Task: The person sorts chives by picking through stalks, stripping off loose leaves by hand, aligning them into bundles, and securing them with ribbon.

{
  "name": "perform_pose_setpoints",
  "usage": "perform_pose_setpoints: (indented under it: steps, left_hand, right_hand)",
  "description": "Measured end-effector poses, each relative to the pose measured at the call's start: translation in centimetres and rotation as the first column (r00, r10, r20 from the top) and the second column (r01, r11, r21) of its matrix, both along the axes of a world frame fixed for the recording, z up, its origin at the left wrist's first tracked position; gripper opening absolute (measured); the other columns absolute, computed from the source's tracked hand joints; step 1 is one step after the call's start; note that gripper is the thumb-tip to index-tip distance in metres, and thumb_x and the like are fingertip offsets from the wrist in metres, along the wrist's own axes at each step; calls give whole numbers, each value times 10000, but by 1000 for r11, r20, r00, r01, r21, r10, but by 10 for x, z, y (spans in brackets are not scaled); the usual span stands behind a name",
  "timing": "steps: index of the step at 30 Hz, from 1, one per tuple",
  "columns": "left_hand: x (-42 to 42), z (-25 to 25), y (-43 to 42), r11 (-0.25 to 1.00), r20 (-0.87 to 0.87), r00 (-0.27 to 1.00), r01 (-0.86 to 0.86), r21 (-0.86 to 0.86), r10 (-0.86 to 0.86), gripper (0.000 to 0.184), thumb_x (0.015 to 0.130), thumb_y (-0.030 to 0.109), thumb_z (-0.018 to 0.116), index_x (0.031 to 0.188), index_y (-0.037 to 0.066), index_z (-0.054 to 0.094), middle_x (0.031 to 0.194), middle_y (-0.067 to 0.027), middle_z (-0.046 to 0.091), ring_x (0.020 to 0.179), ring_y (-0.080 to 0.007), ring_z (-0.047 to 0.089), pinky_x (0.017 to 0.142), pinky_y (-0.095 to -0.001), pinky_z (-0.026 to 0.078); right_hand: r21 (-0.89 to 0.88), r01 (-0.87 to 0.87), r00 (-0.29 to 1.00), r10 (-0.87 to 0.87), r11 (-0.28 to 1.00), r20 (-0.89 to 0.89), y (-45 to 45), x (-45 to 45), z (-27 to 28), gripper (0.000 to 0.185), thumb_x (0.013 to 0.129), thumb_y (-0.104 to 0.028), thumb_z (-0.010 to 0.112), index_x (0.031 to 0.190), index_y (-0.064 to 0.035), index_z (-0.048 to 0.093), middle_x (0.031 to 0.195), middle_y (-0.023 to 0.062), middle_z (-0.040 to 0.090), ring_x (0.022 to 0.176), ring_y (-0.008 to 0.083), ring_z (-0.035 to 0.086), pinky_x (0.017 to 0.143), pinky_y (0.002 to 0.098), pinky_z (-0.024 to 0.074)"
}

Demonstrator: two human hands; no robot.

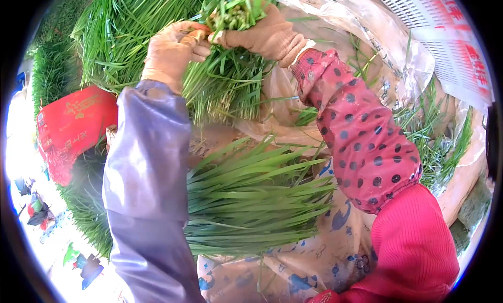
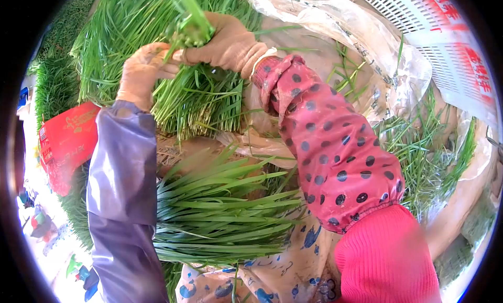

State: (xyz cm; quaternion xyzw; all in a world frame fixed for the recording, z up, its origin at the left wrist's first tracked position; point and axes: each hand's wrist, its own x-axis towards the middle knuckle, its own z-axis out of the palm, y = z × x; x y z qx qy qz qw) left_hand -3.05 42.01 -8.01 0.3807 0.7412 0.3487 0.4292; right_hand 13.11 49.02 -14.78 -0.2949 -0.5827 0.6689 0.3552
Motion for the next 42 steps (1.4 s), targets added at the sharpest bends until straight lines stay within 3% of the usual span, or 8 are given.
perform_pose_setpoints:
  steps: [10,14,17,19,25,31,35,42]
  left_hand:
    - [-18,17,-2,943,-4,950,310,120,-312,304,881,24,545,1182,-13,562,1086,-94,646,877,-156,627,784,-288,516]
    - [-28,37,0,764,-855,416,645,36,-311,355,869,21,606,1220,26,555,1270,-165,565,1109,-198,591,897,-261,525]
    - [-38,69,11,899,-399,904,297,323,-155,383,866,70,634,1234,3,549,1326,-175,515,1152,-223,559,952,-299,495]
    - [-34,73,19,858,-791,394,417,-299,-467,561,854,186,681,1330,-18,465,1412,-213,418,1237,-276,490,1044,-362,417]
    - [-2,-53,0,372,-339,449,-17,-928,-826,1455,622,559,822,1415,-9,-258,1498,-314,142,1388,-401,241,1155,-380,238]
    - [-1,-181,-37,-234,452,-462,-454,-860,-763,561,981,280,451,1495,164,258,1543,-240,108,1323,-556,251,1085,-695,133]
    - [5,-121,-35,461,-422,501,-52,-886,-755,952,870,254,644,1507,78,-41,1529,-228,186,1364,-425,290,1138,-471,263]
    - [6,-40,-31,365,-294,445,82,-927,-846,1275,684,395,831,1499,98,-103,1494,-276,241,1316,-404,386,1083,-427,344]
  right_hand:
    - [391,-195,981,170,900,97,2,-13,17,756,703,-301,807,1361,-210,448,990,60,666,862,183,622,838,309,494]
    - [384,-211,958,113,899,262,5,-14,18,596,692,-283,787,1226,-176,545,906,48,664,823,192,621,803,310,494]
    - [272,-97,976,37,957,216,-2,-15,8,491,681,-244,775,1134,-159,607,836,46,664,757,175,615,745,298,504]
    - [111,-63,992,51,992,114,-8,-19,1,410,670,-205,770,1059,-138,656,805,42,671,707,159,606,693,288,507]
    - [140,-27,998,20,990,53,-18,-18,-5,442,645,-191,787,1062,-118,657,833,39,680,760,163,624,736,298,509]
    - [-101,145,982,-131,984,136,-2,-1,28,417,647,-239,809,1021,-122,666,871,28,682,767,152,623,737,307,509]
    - [76,315,943,-321,946,84,16,44,42,325,710,-199,762,1002,-92,668,871,31,674,761,144,622,717,299,507]
    - [513,439,698,-640,737,322,11,187,86,172,819,-128,680,968,-41,673,871,37,661,751,130,621,684,285,504]
